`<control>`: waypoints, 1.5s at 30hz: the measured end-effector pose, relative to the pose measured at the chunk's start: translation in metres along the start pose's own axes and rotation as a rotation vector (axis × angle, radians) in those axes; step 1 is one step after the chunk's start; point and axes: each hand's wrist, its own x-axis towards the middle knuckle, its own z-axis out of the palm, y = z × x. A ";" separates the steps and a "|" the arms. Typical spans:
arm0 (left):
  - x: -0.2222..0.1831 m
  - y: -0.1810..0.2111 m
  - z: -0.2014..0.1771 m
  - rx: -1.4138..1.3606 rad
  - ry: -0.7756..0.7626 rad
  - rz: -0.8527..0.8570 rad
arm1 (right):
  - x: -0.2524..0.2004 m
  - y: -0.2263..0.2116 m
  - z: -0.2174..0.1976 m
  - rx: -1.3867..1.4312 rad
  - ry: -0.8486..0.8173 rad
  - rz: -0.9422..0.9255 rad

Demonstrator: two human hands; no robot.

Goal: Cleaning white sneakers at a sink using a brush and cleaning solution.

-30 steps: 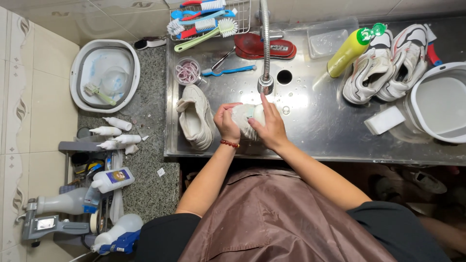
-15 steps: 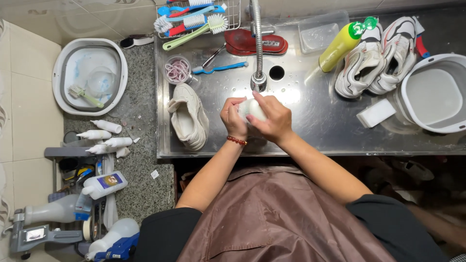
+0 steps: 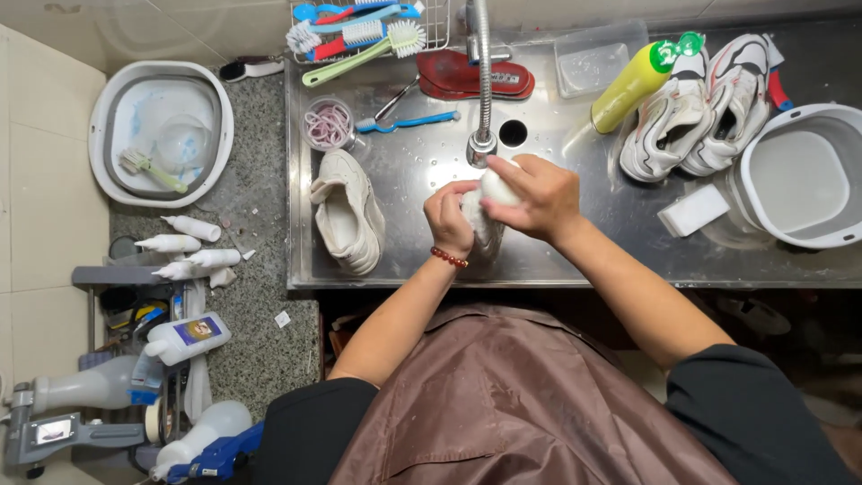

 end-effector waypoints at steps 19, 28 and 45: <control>0.001 -0.013 0.015 -0.098 -0.048 0.053 | 0.009 0.002 -0.023 -0.030 -0.125 -0.124; 0.001 -0.019 0.014 -0.165 0.001 0.062 | -0.010 -0.013 -0.009 0.059 -0.026 0.015; 0.021 -0.051 -0.015 -0.364 0.148 -0.057 | -0.033 -0.037 0.042 0.193 0.150 0.177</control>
